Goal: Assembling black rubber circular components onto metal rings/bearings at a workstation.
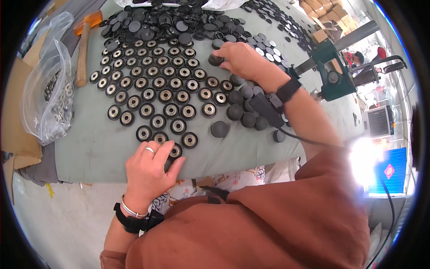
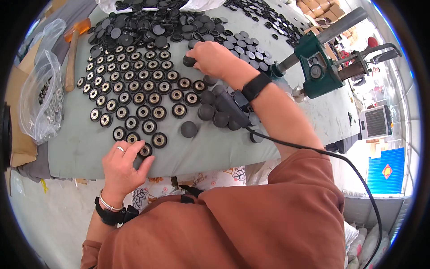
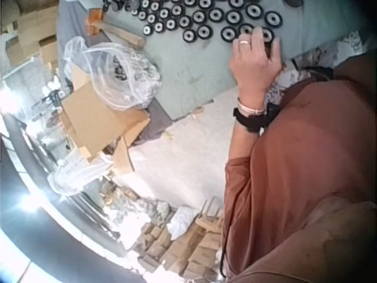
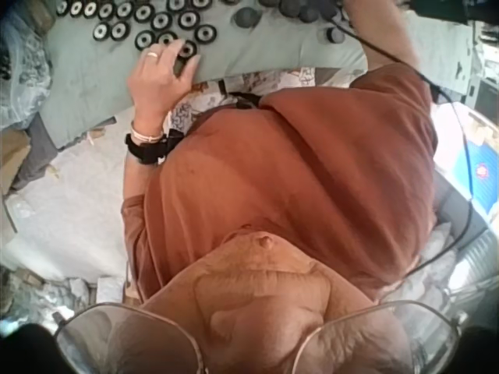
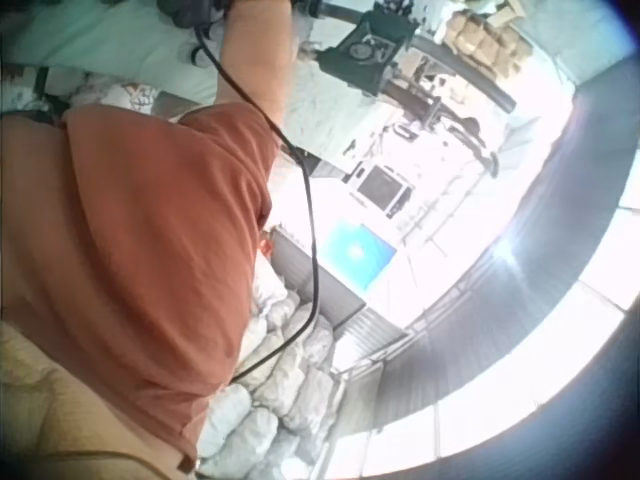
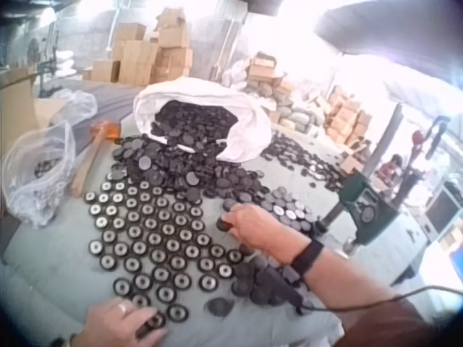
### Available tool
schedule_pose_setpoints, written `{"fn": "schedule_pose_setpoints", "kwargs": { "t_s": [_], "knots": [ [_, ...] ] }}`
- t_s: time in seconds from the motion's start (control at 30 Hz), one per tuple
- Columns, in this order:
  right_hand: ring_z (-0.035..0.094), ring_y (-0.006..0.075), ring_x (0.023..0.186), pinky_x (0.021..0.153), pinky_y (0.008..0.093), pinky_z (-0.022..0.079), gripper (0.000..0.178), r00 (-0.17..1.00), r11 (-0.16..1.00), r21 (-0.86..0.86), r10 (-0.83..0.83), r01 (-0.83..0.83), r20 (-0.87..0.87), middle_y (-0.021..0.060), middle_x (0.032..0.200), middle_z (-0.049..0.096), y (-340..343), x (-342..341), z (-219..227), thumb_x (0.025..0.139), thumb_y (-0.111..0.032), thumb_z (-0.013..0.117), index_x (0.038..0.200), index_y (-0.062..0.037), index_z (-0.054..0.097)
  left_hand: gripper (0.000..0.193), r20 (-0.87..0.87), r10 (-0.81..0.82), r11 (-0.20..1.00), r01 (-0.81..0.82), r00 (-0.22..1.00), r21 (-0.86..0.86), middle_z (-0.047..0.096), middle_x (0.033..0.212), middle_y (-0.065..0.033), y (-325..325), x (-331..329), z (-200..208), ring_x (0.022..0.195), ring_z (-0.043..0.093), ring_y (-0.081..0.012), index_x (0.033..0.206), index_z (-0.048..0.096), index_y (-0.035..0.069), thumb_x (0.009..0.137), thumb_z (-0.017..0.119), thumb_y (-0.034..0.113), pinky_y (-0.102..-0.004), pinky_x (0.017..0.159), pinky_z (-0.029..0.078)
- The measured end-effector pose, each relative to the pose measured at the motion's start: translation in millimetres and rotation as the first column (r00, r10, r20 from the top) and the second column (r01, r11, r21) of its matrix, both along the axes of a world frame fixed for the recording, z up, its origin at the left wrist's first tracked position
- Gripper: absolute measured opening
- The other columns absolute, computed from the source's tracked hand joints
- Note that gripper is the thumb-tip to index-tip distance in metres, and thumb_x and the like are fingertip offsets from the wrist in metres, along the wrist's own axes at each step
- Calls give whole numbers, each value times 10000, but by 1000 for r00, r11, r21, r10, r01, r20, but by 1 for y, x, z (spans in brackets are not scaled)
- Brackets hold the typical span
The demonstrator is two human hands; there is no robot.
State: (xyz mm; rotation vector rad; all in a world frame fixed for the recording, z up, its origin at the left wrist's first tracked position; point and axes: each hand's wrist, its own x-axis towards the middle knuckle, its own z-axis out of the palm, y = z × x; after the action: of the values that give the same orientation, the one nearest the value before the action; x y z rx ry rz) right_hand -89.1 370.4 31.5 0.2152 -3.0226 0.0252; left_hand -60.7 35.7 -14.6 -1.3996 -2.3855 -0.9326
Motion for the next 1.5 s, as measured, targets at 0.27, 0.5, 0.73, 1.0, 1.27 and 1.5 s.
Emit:
{"fn": "schedule_pose_setpoints", "kwargs": {
  "t_s": [0.27, 0.5, 0.73, 1.0, 1.27, 1.5],
  "knots": [
    [582, 279, 934, 779, 372, 485, 137, 987, 988, -19, -149, 150, 53, 78, 883, 628, 6, 61, 5, 742, -176, 644, 834, -101, 712, 375, 35, 0, 1000, 0, 999, 5, 518, 742, -49, -4, 3, -2, 670, 537, -226, 973, 618, 74, 649, 779, 174, -324, 529, 444],
    [542, 227, 907, 760, 372, 425, 200, 985, 987, -162, -41, 13, -170, 22, 881, 623, -50, 94, 3, 723, -271, 713, 844, -112, 702, 373, 24, 6, 1000, -6, 1000, -2, 518, 745, -48, -2, 1, -3, 672, 537, -222, 979, 618, 80, 655, 776, 175, -321, 534, 445],
    [522, 195, 872, 735, 353, 375, 170, 959, 999, 22, -42, 50, -279, -9, 856, 611, -47, 112, -5, 684, -193, 722, 842, -138, 692, 363, 19, 6, 1000, -6, 1000, -11, 532, 746, -56, -2, 0, 0, 681, 547, -230, 972, 630, 77, 655, 772, 183, -323, 534, 450],
    [604, 255, 754, 660, 380, 495, 107, 960, 984, -153, -127, 91, -249, 54, 774, 626, -52, 84, 4, 780, -164, 638, 857, -97, 673, 361, 24, 1, 1000, -1, 1000, -22, 549, 732, -50, -3, 0, 4, 661, 549, -226, 944, 640, 71, 637, 781, 200, -323, 495, 445],
    [636, 319, 739, 669, 372, 506, 177, 889, 892, -325, -397, 314, -230, 137, 815, 667, 33, -22, 6, 799, -216, 621, 881, -79, 699, 375, 12, 18, 999, -17, 1000, -52, 548, 730, -43, -1, 0, 5, 655, 544, -218, 947, 639, 76, 626, 788, 202, -314, 495, 443],
    [624, 338, 899, 737, 436, 508, 198, 872, 928, -95, -370, 359, -320, 162, 924, 664, 74, -129, -15, 772, -194, 609, 926, -117, 707, 390, 43, 22, 996, -18, 999, -89, 543, 724, -38, -1, 0, 4, 652, 536, -224, 960, 644, 80, 622, 793, 206, -315, 504, 443]
  ]
}}
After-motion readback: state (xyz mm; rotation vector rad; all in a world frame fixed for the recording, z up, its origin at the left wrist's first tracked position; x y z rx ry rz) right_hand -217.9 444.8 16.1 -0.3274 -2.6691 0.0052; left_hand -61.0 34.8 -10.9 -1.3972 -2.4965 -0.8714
